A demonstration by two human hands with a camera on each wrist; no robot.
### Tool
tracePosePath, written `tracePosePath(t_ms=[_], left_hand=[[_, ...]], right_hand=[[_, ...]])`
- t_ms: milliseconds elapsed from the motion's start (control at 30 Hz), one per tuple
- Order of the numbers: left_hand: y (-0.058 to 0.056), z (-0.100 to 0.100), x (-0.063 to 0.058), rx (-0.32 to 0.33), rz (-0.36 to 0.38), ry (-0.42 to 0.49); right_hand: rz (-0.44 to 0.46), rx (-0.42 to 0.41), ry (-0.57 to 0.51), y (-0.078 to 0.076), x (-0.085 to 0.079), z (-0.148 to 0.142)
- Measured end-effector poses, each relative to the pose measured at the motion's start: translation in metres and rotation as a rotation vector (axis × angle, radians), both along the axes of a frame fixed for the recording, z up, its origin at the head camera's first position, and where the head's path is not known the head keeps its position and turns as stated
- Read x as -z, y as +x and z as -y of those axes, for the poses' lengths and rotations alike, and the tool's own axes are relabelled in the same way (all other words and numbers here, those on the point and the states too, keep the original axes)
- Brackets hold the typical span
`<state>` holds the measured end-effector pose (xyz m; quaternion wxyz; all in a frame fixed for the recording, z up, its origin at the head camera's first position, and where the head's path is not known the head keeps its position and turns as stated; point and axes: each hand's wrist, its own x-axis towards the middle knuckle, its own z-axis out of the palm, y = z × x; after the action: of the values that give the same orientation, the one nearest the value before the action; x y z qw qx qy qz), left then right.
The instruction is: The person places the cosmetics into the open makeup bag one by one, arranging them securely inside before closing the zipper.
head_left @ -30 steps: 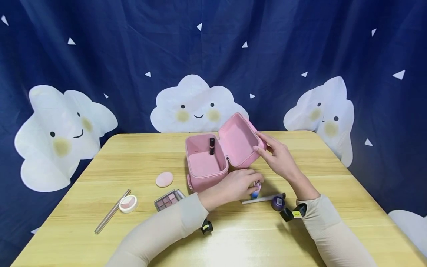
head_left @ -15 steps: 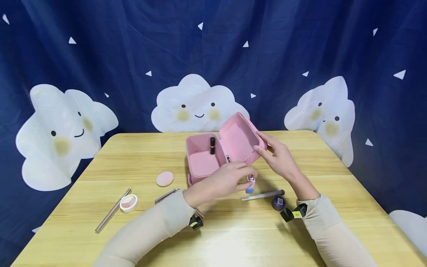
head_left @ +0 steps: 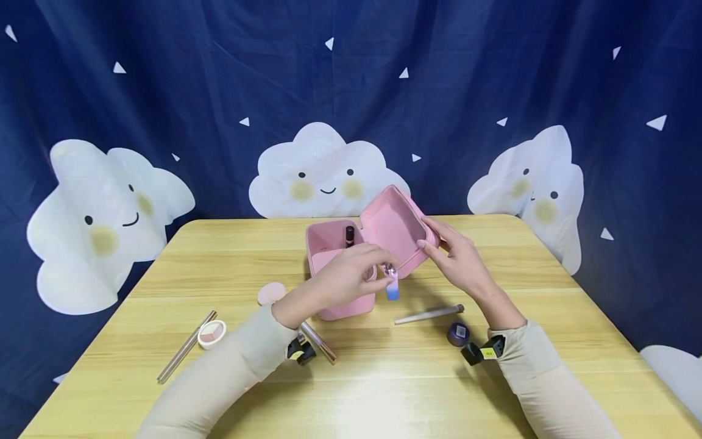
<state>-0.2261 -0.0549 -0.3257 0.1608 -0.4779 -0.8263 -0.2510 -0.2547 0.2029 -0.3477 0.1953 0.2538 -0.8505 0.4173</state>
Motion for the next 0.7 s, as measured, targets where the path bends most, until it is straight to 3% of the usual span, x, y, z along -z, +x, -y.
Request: tracePosePath(t_ms=[167, 367, 467, 700], left_hand=[[-0.008, 0.016, -0.009, -0.029, -0.008, 0.082], [-0.024, 0.033, -0.014, -0.07, -0.071, 0.134], [-0.032, 0.041, -0.015, -0.123, -0.058, 0.105], [-0.052, 0.056, -0.008, -0.264, 0.053, 0.005]], right_hand=[[0.0, 0.012, 0.005, 0.0, 0.0, 0.0], [-0.007, 0.008, 0.003, 0.0, 0.001, 0.0], [-0.008, 0.004, 0.0, 0.0, 0.001, 0.0], [-0.014, 0.001, 0.006, 0.0, 0.0, 0.0]])
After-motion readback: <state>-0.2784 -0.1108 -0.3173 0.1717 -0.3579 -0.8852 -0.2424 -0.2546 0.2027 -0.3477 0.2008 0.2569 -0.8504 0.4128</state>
